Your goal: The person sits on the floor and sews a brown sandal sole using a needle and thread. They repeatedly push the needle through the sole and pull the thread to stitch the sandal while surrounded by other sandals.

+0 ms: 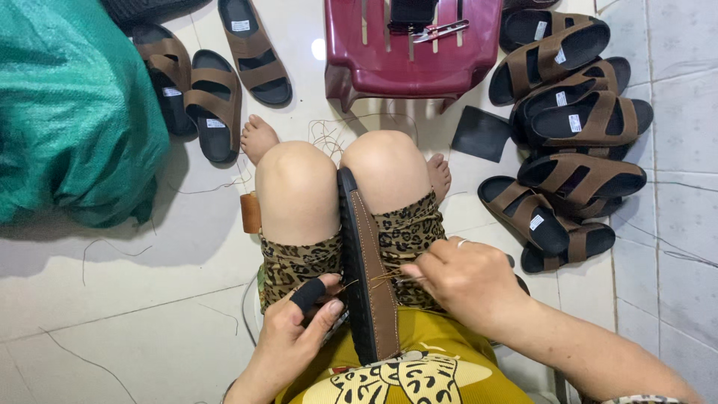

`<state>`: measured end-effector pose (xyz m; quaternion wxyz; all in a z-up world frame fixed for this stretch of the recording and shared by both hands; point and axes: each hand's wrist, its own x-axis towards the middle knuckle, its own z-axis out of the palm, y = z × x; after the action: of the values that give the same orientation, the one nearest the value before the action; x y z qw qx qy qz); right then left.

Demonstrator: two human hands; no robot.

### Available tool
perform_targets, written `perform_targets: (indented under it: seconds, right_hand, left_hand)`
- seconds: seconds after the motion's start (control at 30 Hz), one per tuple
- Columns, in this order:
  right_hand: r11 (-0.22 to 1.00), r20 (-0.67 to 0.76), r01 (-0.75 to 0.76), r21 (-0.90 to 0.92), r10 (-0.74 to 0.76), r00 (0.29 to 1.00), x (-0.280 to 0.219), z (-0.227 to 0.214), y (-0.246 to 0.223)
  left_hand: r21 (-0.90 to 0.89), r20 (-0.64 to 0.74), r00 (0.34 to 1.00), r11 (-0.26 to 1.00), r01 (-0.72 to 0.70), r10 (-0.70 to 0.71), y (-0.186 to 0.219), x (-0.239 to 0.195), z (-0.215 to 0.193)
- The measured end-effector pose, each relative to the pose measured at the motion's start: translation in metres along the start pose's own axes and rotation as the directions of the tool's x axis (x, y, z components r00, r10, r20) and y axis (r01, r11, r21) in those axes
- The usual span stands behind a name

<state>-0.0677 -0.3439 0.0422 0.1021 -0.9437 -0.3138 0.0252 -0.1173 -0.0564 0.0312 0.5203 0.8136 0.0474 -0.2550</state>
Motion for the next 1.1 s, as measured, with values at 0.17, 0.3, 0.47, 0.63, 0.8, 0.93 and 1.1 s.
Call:
perform_targets:
  seconds: [0.17,0.3,0.47,0.63,0.8,0.93,1.1]
  right_hand:
    - [0.995,-0.021,0.095,0.014,-0.095,0.995,0.007,0.008,-0.010]
    - [0.927,-0.316,0.180,0.328,-0.072,0.946,0.008,0.032,-0.004]
    - [0.781,-0.218,-0.428,0.455,0.564,0.797,-0.060,0.023,0.160]
    - [0.799,-0.223,-0.500,0.336,0.583,0.782,-0.056,0.014,0.111]
    - [0.686,0.307,-0.194,0.701,-0.045,0.951,-0.021,0.020,0.012]
    - [0.678,0.169,-0.058,0.732,-0.099,0.981,-0.003,-0.010,0.007]
    - [-0.050,0.054,-0.056,0.997,-0.026,0.998,0.029,-0.008,-0.021]
  left_hand:
    - [0.033,-0.005,0.999,0.998,-0.053,0.054,-0.002,-0.003,0.003]
    - [0.111,0.057,0.992,0.988,0.104,-0.111,-0.011,-0.007,0.004]
    - [0.433,0.267,0.922,0.890,0.145,-0.280,-0.045,-0.016,-0.009]
    - [-0.626,0.584,0.809,0.672,0.396,0.068,0.006,0.004,-0.023]
    - [-0.250,-0.190,0.894,0.861,-0.444,0.406,0.050,0.052,-0.022]
    - [0.168,-0.455,0.705,0.830,-0.532,0.544,0.057,0.083,-0.054]
    - [-0.935,-0.262,0.953,0.204,-0.290,0.153,0.019,0.114,-0.086]
